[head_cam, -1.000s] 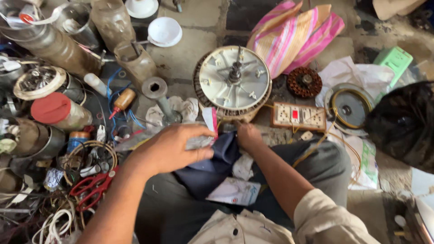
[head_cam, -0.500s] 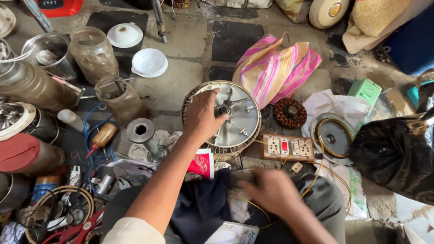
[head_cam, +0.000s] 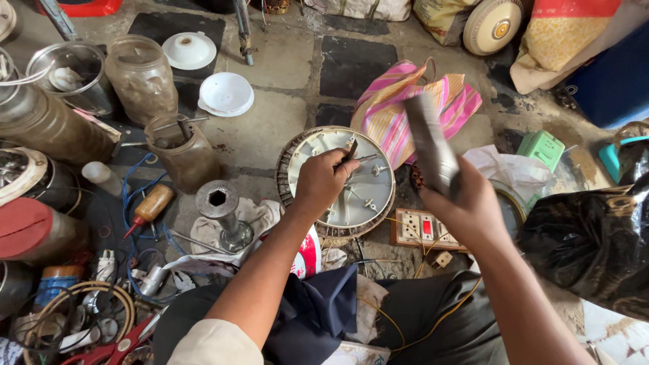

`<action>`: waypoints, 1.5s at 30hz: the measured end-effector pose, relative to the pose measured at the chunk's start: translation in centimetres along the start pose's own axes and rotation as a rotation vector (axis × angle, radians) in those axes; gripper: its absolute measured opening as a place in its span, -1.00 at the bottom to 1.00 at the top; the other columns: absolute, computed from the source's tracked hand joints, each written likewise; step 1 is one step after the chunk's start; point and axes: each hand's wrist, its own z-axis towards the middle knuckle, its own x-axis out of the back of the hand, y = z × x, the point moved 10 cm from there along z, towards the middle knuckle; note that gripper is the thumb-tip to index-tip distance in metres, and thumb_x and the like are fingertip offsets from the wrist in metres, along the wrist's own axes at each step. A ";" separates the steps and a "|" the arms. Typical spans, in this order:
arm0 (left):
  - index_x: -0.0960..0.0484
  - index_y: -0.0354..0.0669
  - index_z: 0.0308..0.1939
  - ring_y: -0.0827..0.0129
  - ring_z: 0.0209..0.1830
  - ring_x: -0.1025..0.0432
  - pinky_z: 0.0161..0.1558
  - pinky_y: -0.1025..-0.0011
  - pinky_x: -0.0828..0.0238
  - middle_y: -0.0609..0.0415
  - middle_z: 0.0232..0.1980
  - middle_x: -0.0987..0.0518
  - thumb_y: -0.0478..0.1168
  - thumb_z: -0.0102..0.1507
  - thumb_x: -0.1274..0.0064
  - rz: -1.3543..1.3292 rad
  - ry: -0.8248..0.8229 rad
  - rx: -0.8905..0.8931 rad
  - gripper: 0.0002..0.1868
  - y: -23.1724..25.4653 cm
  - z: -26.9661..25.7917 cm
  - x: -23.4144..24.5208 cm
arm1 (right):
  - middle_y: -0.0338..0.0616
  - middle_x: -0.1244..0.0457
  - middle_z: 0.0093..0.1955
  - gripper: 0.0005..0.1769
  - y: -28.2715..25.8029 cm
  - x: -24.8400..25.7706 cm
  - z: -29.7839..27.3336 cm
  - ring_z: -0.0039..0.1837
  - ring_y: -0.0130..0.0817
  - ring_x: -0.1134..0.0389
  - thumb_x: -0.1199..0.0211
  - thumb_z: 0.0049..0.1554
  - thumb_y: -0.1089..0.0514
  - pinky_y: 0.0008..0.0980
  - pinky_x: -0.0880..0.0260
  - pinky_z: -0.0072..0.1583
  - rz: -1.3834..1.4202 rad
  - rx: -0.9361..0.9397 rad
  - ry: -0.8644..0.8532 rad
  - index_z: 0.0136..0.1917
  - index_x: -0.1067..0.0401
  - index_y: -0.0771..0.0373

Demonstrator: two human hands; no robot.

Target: The person disassembles and adjusts components of a ceiling fan motor housing by hand, including removing a metal bracket and manipulating small screws and wires.

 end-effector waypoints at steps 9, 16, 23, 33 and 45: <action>-0.73 -0.14 -0.12 0.08 -0.39 -0.57 -0.35 0.25 -0.43 -0.10 -0.33 -0.66 -0.06 0.27 -0.21 -0.044 -0.008 0.017 -0.75 -0.9 0.0 -0.3 | 0.06 -0.41 -0.26 -0.49 -3.1 -4.3 2.2 -0.20 -0.25 -0.46 -0.47 -0.06 -0.08 -0.18 -0.43 -0.10 -0.091 0.069 -0.220 0.03 -0.50 0.30; -0.72 -0.13 -0.10 0.12 -0.38 -0.59 -0.33 0.24 -0.45 -0.07 -0.33 -0.67 -0.04 0.25 -0.21 -0.017 -0.046 0.072 -0.72 -1.8 0.3 -1.0 | 0.10 -0.39 -0.23 -0.45 -3.8 -3.9 2.6 -0.19 -0.21 -0.46 -0.49 -0.08 -0.08 -0.17 -0.42 -0.08 -0.193 0.175 -0.212 0.04 -0.49 0.33; -0.72 -0.12 -0.10 0.13 -0.38 -0.59 -0.32 0.23 -0.45 -0.05 -0.33 -0.68 -0.01 0.26 -0.20 0.001 -0.070 0.085 -0.71 -1.7 0.4 -1.0 | 0.14 -0.37 -0.22 -0.42 -3.8 -3.9 2.0 -0.18 -0.13 -0.45 -0.48 -0.07 -0.10 -0.13 -0.41 -0.09 -0.222 0.150 -0.176 0.08 -0.47 0.31; -0.71 -0.16 -0.06 0.07 -0.31 -0.60 -0.29 0.22 -0.48 -0.10 -0.28 -0.68 0.01 0.25 -0.22 0.023 -0.006 -0.013 -0.66 -1.1 0.4 -0.5 | 0.14 -0.36 -0.21 -0.44 -3.6 -4.5 1.9 -0.20 -0.12 -0.43 -0.50 -0.06 -0.09 -0.14 -0.41 -0.06 -0.257 0.168 -0.190 0.05 -0.48 0.33; -0.72 -0.14 -0.06 0.08 -0.31 -0.61 -0.27 0.21 -0.48 -0.08 -0.29 -0.70 0.03 0.26 -0.20 0.040 -0.060 0.047 -0.65 -1.6 0.5 -0.6 | 0.09 -0.41 -0.20 -0.45 -3.9 -1.6 1.4 -0.17 -0.22 -0.48 -0.46 0.00 -0.08 -0.20 -0.43 -0.07 -0.157 0.054 0.014 0.12 -0.48 0.33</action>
